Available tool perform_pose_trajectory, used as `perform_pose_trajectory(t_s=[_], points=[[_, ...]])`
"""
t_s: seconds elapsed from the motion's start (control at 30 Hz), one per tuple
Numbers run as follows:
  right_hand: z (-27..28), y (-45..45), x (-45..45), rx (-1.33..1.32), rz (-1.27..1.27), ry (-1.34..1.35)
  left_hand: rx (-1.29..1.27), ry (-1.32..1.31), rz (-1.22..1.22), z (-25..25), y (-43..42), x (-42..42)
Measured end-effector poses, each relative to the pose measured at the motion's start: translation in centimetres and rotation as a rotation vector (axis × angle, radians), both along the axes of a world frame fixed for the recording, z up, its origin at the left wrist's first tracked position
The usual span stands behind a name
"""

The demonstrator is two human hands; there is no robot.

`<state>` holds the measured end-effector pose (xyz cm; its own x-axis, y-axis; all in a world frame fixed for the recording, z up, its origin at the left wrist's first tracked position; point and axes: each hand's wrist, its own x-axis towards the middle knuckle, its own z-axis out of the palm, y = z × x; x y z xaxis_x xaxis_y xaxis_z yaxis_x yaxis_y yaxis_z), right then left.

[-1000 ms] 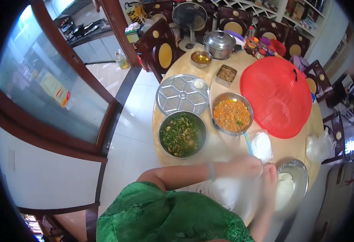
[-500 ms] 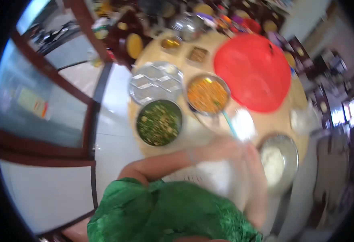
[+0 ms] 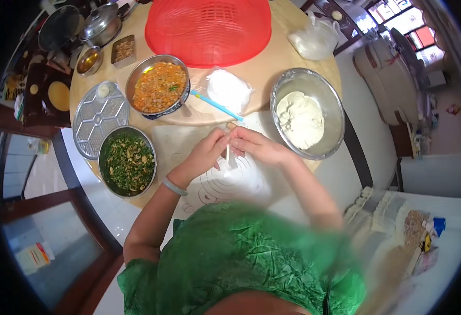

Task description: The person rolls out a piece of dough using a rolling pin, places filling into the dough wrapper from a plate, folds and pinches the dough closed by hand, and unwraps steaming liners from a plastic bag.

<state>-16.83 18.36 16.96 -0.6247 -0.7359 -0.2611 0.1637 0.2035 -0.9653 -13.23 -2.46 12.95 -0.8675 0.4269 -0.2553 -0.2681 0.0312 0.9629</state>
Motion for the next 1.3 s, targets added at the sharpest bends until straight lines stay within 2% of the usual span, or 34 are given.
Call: perform_pose_trajectory(t_s=[0.27, 0.43, 0.53, 0.63, 0.67, 0.73, 0.77, 0.83, 0.93, 1.03, 1.07, 1.17, 1.3], points=[[-4.0, -0.6, 0.8, 0.088, -0.007, -0.077, -0.065, -0.010, -0.065, -2.6, -0.5, 0.8], [-4.1, -1.7, 0.8, 0.182, -0.051, 0.008, -0.172, 0.055, -0.005, -4.8, -0.5, 1.2], [-4.4, -2.4, -0.4, 0.158, -0.119, 0.093, -0.297, 0.145, 0.140, -4.5, -0.2, 0.6], [-4.3, -3.0, -1.9, 0.259, -0.091, 0.320, -0.192, 0.290, 0.240, -5.0, 0.0, -0.6], [-4.8, -2.9, -2.4, 0.220, -0.090, 0.353, -0.153, 0.206, 0.217, -4.8, 0.0, -0.7], [-3.1, -3.6, -2.4, 0.213, -0.139, 0.213, -0.066, 0.042, 0.186, -3.2, -0.5, -1.0], [-3.1, -3.7, -2.7, 0.217, -0.162, 0.135, -0.055, 0.080, 0.184, -3.4, -0.7, -1.3], [-3.2, -3.5, -3.1, 0.204, -0.154, 0.096, -0.031, 0.161, 0.168, -3.6, -0.9, -1.8], [-3.3, -3.4, -3.7, 0.190, -0.100, 0.140, 0.016, 0.072, 0.171, -2.7, -0.9, -1.9], [-2.7, -3.6, -4.0, 0.201, -0.068, 0.159, 0.026, 0.249, 0.281, -3.1, -0.4, -1.9], [-2.1, -3.8, -4.0, 0.230, -0.073, 0.145, -0.030, 0.416, 0.388, -4.8, 0.6, -2.2], [-2.1, -3.8, -4.2, 0.239, -0.115, 0.110, -0.185, 0.590, 0.474, -6.0, 1.3, -2.6], [-2.3, -3.6, -4.3, 0.202, -0.143, 0.123, -0.176, 0.513, 0.433, -4.2, 0.5, -2.5]])
